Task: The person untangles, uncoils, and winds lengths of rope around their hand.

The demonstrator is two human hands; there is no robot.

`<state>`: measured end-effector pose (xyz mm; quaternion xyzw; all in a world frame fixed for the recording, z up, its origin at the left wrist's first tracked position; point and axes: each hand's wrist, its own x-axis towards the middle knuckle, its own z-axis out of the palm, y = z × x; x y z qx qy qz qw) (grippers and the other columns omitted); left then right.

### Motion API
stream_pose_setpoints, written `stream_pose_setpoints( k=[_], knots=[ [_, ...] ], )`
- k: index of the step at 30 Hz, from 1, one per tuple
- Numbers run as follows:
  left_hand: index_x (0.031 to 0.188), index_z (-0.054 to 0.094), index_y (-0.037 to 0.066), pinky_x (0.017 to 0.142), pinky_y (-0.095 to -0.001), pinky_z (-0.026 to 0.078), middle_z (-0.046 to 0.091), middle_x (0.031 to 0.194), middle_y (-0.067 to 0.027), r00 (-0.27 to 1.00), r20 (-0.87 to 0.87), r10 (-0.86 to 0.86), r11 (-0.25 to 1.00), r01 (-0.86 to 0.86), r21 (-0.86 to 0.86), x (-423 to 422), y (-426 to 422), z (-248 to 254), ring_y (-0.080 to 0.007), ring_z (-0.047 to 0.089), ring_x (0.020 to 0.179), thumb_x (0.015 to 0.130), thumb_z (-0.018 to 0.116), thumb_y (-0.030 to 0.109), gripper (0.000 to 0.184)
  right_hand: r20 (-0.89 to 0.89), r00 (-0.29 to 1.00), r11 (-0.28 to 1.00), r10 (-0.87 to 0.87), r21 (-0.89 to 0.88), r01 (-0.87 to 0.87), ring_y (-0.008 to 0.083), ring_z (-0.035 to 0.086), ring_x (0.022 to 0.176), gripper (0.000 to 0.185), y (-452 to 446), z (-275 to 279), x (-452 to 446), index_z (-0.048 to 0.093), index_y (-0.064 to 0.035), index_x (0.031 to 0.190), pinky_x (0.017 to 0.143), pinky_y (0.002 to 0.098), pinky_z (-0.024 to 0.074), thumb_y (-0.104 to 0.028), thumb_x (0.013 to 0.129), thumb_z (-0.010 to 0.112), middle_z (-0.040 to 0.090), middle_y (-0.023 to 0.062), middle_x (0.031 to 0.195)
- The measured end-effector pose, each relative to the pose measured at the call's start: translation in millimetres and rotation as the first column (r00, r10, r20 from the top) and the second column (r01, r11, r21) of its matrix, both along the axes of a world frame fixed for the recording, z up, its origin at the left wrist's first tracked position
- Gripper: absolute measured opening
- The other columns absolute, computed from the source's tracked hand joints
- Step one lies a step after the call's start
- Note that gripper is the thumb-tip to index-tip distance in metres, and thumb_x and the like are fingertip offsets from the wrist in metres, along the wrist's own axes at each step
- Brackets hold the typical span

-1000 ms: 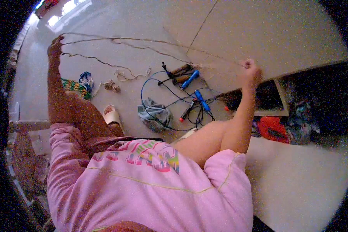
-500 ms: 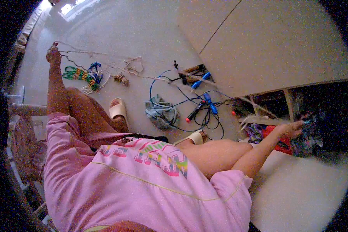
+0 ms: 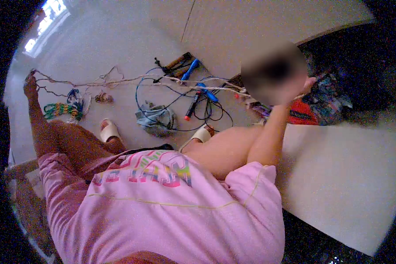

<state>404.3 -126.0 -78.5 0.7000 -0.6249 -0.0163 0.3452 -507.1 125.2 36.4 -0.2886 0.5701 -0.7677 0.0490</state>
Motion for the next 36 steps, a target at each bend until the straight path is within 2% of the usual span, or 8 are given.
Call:
stream_pose_setpoints(
  k=[4,5,7,11,14,21,25,36],
  knots=[
    [0.101,0.056,0.008,0.069,-0.0316,0.046,0.059,0.091,-0.0119,0.956,0.286,-0.063,0.827,-0.110,0.551,-96.0,-8.2,3.9,-0.0226,0.058,0.075,0.083,0.047,0.037,0.035,0.334,0.555,0.647,0.762,-0.393,-0.653,0.0106,0.023,0.045,0.066,-20.3,17.5,94.6,0.056,-0.0045,0.072,0.041,0.0230,0.0170,-0.065,0.079,0.031,0.027,-0.0006,0.052],
    [0.100,0.055,0.008,0.074,-0.0372,0.045,0.058,0.097,-0.0137,0.504,0.802,-0.322,0.943,0.247,0.224,-115.0,9.4,-3.2,-0.0274,0.057,0.087,0.084,0.045,0.039,0.037,0.350,0.494,0.605,0.796,-0.419,-0.678,0.0104,0.022,0.044,0.064,-27.2,14.9,107.9,0.056,-0.0045,0.072,0.041,0.0229,0.0171,-0.064,0.079,0.033,0.027,-0.0007,0.052],
    [0.097,0.055,0.010,0.078,-0.0425,0.043,0.056,0.102,-0.0132,0.805,0.572,-0.158,0.915,-0.098,0.391,-225.0,31.3,48.8,-0.0319,0.053,0.097,0.083,0.048,0.037,0.032,0.398,0.381,0.541,0.835,-0.464,-0.702,0.0098,0.022,0.044,0.061,-42.3,13.4,138.4,0.055,-0.0045,0.072,0.040,0.0227,0.0172,-0.063,0.079,0.036,0.028,-0.0008,0.052],
    [0.088,0.054,0.003,0.073,-0.0396,0.045,0.058,0.090,-0.0144,0.714,0.426,-0.556,0.786,0.618,-0.008,-309.1,35.4,53.4,-0.0315,0.055,0.087,0.081,0.049,0.013,0.013,0.459,0.209,0.454,0.863,-0.527,-0.718,0.0087,0.021,0.042,0.056,-67.6,15.6,184.9,0.053,-0.0045,0.073,0.038,0.0224,0.0174,-0.059,0.078,0.042,0.029,-0.0011,0.052],
    [0.103,0.057,0.007,0.063,-0.0268,0.045,0.062,0.090,-0.0037,0.297,-0.665,-0.685,0.549,0.810,-0.205,-393.0,68.4,48.9,-0.0163,0.056,0.073,0.086,0.045,0.014,0.022,0.490,0.135,0.432,0.861,-0.565,-0.703,0.0079,0.021,0.041,0.053,-83.8,20.6,212.7,0.052,-0.0045,0.074,0.037,0.0221,0.0175,-0.057,0.077,0.047,0.029,-0.0013,0.052],
    [0.122,0.044,0.007,0.073,-0.0274,0.043,0.060,0.102,-0.0053,0.367,-0.732,-0.574,0.217,0.930,0.296,-482.9,127.8,53.7,-0.0144,0.052,0.089,0.077,0.062,0.028,0.052,0.190,0.384,0.422,0.904,-0.237,-0.875,0.0067,0.020,0.040,0.049,-94.3,31.4,255.5,0.050,-0.0046,0.074,0.035,0.0217,0.0168,-0.053,0.076,0.054,0.031,-0.0019,0.052],
    [0.125,0.038,0.005,0.085,-0.0311,0.040,0.054,0.114,-0.0096,0.347,-0.508,-0.788,0.096,0.886,0.454,-486.9,152.0,23.8,-0.0194,0.051,0.100,0.069,0.071,0.031,0.070,0.256,-0.372,-0.009,0.893,-0.814,-0.581,0.0066,0.020,0.040,0.047,-100.6,30.2,242.7,0.051,-0.0046,0.073,0.035,0.0217,0.0164,-0.051,0.076,0.055,0.030,-0.0022,0.052],
    [0.087,0.062,0.007,0.053,-0.0252,0.041,0.058,0.076,-0.0025,0.494,-0.782,-0.380,0.402,0.850,0.341,-473.6,104.9,-1.4,-0.0109,0.049,0.065,0.079,0.057,0.030,0.024,0.444,0.104,0.440,0.890,-0.775,-0.454,0.0065,0.020,0.042,0.038,-92.6,36.8,188.0,0.048,-0.0092,0.067,0.039,0.0214,0.0162,-0.045,0.073,0.060,0.030,-0.0036,0.053]
  ],
)
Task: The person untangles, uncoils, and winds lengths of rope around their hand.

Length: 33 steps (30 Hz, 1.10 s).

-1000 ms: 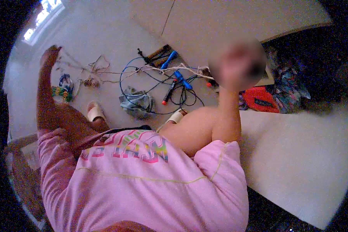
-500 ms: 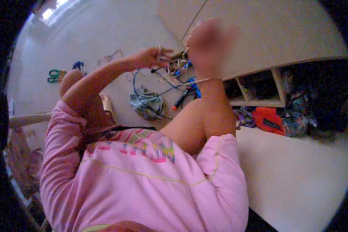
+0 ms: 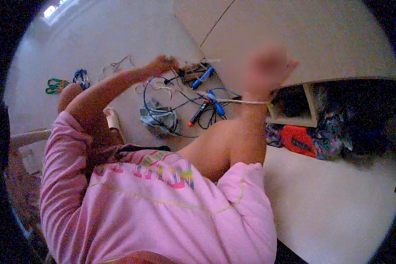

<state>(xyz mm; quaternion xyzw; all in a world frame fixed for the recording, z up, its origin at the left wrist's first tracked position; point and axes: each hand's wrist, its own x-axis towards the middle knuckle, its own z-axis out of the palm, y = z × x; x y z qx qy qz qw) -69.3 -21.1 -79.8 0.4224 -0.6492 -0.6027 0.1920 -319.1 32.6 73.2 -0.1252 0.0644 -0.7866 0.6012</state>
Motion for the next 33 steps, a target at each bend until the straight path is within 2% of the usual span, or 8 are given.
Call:
stream_pose_setpoints(
  k=[4,9,12,14,21,24,28,33],
  knots=[
    [0.084,0.061,0.003,0.071,-0.0333,0.043,0.061,0.082,-0.0089,0.937,0.087,0.339,0.632,-0.159,-0.758,127.3,-136.6,-54.6,-0.0206,0.055,0.077,0.079,0.051,0.021,0.022,-0.060,0.998,0.985,-0.016,-0.175,0.006,0.0093,0.021,0.043,0.046,19.8,5.0,-76.1,0.043,-0.0105,0.062,0.041,0.0244,0.0176,-0.054,0.077,0.045,0.030,-0.0035,0.051],
    [0.090,0.060,0.007,0.072,-0.0324,0.044,0.061,0.093,-0.0106,0.763,0.159,0.626,0.510,-0.247,-0.824,222.5,-128.3,28.4,-0.0258,0.058,0.087,0.083,0.050,0.032,0.028,-0.602,0.680,0.902,-0.420,-0.191,0.388,0.0091,0.023,0.042,0.061,53.5,15.3,-95.8,0.046,-0.0074,0.060,0.038,0.0221,0.0177,-0.062,0.081,0.031,0.028,-0.0023,0.049],
    [0.093,0.060,0.007,0.073,-0.0300,0.044,0.061,0.094,-0.0079,0.811,0.068,0.581,0.391,-0.205,-0.897,216.8,-122.0,38.9,-0.0231,0.058,0.086,0.085,0.049,0.032,0.029,-0.929,-0.237,0.830,-0.285,-0.363,0.422,0.0175,0.039,0.048,0.049,61.4,0.8,-96.5,0.052,-0.0040,0.070,0.045,0.0268,0.0321,-0.052,0.078,0.048,0.046,0.0074,0.059],
    [0.095,0.060,0.008,0.069,-0.0281,0.043,0.061,0.092,-0.0048,0.860,0.005,0.511,0.422,-0.246,-0.873,211.5,-117.9,38.5,-0.0189,0.056,0.079,0.085,0.048,0.034,0.031,-0.515,-0.846,0.915,0.134,-0.264,0.305,0.0242,0.052,0.059,0.039,60.2,-5.4,-92.8,0.057,-0.0027,0.081,0.055,0.0307,0.0421,-0.041,0.075,0.058,0.058,0.0132,0.073],
    [0.080,0.059,0.007,0.042,-0.0211,0.030,0.057,0.069,-0.0005,0.940,0.013,0.340,0.904,-0.323,-0.281,124.9,-48.8,102.0,-0.0051,0.040,0.050,0.085,0.047,0.035,0.030,-0.395,-0.892,0.973,0.222,0.154,0.174,0.0319,0.048,0.105,0.042,38.1,-51.9,-60.2,0.055,-0.0077,0.108,0.089,0.0380,0.0382,-0.019,0.069,0.066,0.054,0.0152,0.109],
    [0.080,0.058,0.006,0.043,-0.0208,0.032,0.057,0.068,-0.0003,0.957,0.049,0.288,0.925,-0.264,-0.271,85.5,-26.0,104.5,-0.0053,0.038,0.049,0.086,0.046,0.033,0.031,-0.745,-0.655,0.987,-0.122,-0.160,-0.001,0.0280,0.049,0.105,0.048,26.1,-47.1,10.5,0.052,-0.0071,0.113,0.090,0.0359,0.0374,-0.021,0.070,0.067,0.053,0.0134,0.112],
    [0.082,0.059,0.006,0.044,-0.0200,0.032,0.058,0.072,-0.0005,0.941,-0.338,-0.033,0.996,0.059,0.066,42.3,15.4,124.9,-0.0057,0.036,0.049,0.088,0.045,0.037,0.034,-0.990,0.027,0.986,0.141,0.138,-0.094,0.0158,0.053,0.091,0.037,22.5,-75.0,81.8,0.054,-0.0035,0.108,0.078,0.0282,0.0417,-0.018,0.076,0.064,0.057,0.0100,0.099],
    [0.081,0.060,0.005,0.044,-0.0189,0.030,0.058,0.070,0.0000,0.993,-0.093,0.078,0.960,-0.099,-0.261,30.1,16.1,126.7,-0.0044,0.033,0.049,0.087,0.044,0.041,0.040,-0.881,0.122,0.866,0.456,0.408,-0.289,0.0033,0.044,0.056,0.019,13.3,-45.8,90.2,0.059,-0.0048,0.093,0.050,0.0178,0.0333,-0.015,0.077,0.063,0.054,-0.0022,0.070]
  ],
)
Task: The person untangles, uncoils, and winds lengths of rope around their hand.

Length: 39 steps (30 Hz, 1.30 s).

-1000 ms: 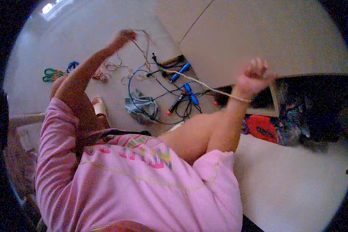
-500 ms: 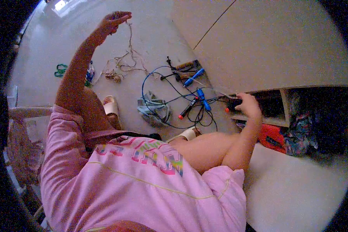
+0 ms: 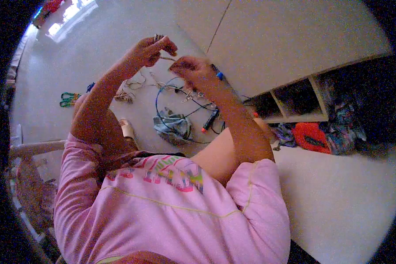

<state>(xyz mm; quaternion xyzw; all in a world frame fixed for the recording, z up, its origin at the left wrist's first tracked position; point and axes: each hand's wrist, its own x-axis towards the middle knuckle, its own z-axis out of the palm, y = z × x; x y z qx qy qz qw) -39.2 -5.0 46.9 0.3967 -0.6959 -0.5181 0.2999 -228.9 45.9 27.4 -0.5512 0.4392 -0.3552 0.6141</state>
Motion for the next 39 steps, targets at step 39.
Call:
stream_pose_setpoints(
  k=[39],
  knots=[
    [0.094,0.049,0.004,0.062,-0.0248,0.038,0.050,0.080,-0.0020,0.650,-0.756,0.073,0.989,0.050,0.138,48.6,-41.9,-9.0,-0.0114,0.045,0.064,0.091,0.030,0.044,0.044,-0.039,0.898,0.899,0.438,-0.015,-0.439,0.0035,0.040,0.050,0.013,17.2,-14.6,29.8,0.054,-0.0039,0.092,0.042,0.0178,0.0302,-0.009,0.080,0.056,0.047,-0.0023,0.064]
  ],
)
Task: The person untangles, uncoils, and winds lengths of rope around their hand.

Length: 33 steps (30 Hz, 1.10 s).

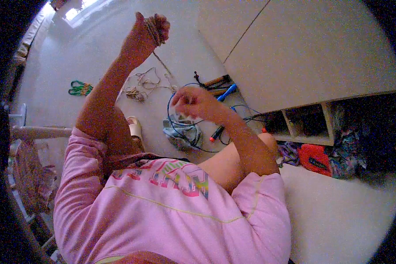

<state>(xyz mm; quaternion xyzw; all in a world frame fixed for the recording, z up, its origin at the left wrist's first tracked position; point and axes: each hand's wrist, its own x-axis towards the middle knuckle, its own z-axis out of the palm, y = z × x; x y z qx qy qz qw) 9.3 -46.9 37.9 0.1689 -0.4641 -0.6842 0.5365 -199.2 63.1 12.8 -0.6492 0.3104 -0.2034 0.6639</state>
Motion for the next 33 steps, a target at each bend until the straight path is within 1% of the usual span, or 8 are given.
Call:
stream_pose_setpoints(
  k=[6,10,14,19,23,26,28,33],
  knots=[
    [0.086,0.050,0.007,0.052,-0.0230,0.035,0.049,0.066,0.0008,0.284,0.902,-0.326,0.817,0.565,0.118,-26.1,58.0,-3.1,-0.0081,0.040,0.058,0.090,0.035,0.045,0.041,0.143,0.867,0.878,-0.478,0.054,0.476,0.0029,0.039,0.048,0.013,-20.9,19.4,-35.0,0.056,-0.0053,0.091,0.041,0.0179,0.0293,-0.016,0.083,0.056,0.048,-0.0032,0.064],
    [0.080,0.046,0.010,0.048,-0.0235,0.033,0.037,0.057,0.0028,0.550,0.338,-0.764,0.633,0.742,0.222,-35.7,69.7,5.7,-0.0071,0.037,0.055,0.090,0.035,0.044,0.037,0.187,0.825,0.845,-0.534,0.136,0.516,0.0024,0.038,0.048,0.015,-28.4,-21.7,-25.8,0.057,-0.0066,0.087,0.040,0.0172,0.0273,-0.021,0.086,0.052,0.045,-0.0044,0.060],
    [0.079,0.043,0.010,0.046,-0.0256,0.032,0.026,0.051,0.0039,0.844,-0.425,-0.325,0.901,0.413,0.131,-33.2,39.9,19.3,-0.0095,0.035,0.049,0.090,0.035,0.044,0.037,0.120,0.976,0.980,-0.179,0.107,0.167,0.0027,0.037,0.047,0.016,-6.0,-24.9,7.6,0.057,-0.0075,0.085,0.040,0.0173,0.0272,-0.022,0.087,0.050,0.047,-0.0037,0.059],
    [0.070,0.051,0.002,0.055,-0.0340,0.041,0.050,0.061,-0.0057,0.419,0.788,0.450,0.747,0.308,-0.590,-29.9,43.2,-21.9,-0.0202,0.051,0.060,0.086,0.028,0.057,0.062,0.043,0.935,0.935,-0.351,-0.029,0.352,0.0028,0.036,0.048,0.021,-12.4,7.5,-12.3,0.056,-0.0078,0.082,0.042,0.0181,0.0281,-0.027,0.087,0.051,0.043,-0.0055,0.057],
    [0.073,0.047,0.005,0.057,-0.0329,0.041,0.042,0.061,-0.0020,0.629,0.506,-0.590,0.771,0.625,0.122,-32.8,52.6,10.9,-0.0168,0.042,0.057,0.091,0.028,0.045,0.048,0.181,0.889,0.896,-0.421,-0.071,0.439,0.0026,0.036,0.048,0.024,-28.1,-17.1,-20.9,0.056,-0.0071,0.081,0.042,0.0189,0.0288,-0.031,0.086,0.052,0.042,-0.0062,0.056],
    [0.072,0.048,0.005,0.058,-0.0322,0.040,0.041,0.060,-0.0032,0.970,0.242,0.007,0.931,0.082,-0.357,-39.6,31.8,22.3,-0.0179,0.042,0.055,0.091,0.028,0.045,0.048,0.071,0.981,0.983,-0.181,0.000,0.182,0.0033,0.038,0.048,0.013,-9.6,-21.1,5.2,0.052,-0.0065,0.085,0.042,0.0178,0.0293,-0.019,0.086,0.051,0.046,-0.0029,0.060],
    [0.072,0.053,0.001,0.058,-0.0337,0.043,0.049,0.061,-0.0077,0.546,0.445,0.709,0.579,-0.091,-0.811,-36.7,22.9,4.1,-0.0208,0.050,0.058,0.089,0.032,0.046,0.052,0.073,0.973,0.975,-0.220,0.007,0.220,0.0025,0.039,0.050,0.015,-0.2,-5.9,11.9,0.054,-0.0066,0.087,0.043,0.0175,0.0302,-0.021,0.085,0.054,0.047,-0.0035,0.061],
    [0.076,0.051,0.005,0.043,-0.0256,0.038,0.048,0.061,-0.0003,0.371,0.765,-0.526,0.699,0.702,0.140,-27.8,57.3,9.2,-0.0085,0.046,0.056,0.088,0.035,0.049,0.048,0.097,0.916,0.909,-0.390,-0.121,0.399,0.0025,0.040,0.051,0.015,-27.6,-7.2,-18.7,0.056,-0.0062,0.086,0.043,0.0191,0.0320,-0.021,0.084,0.056,0.049,-0.0044,0.063]
  ],
)
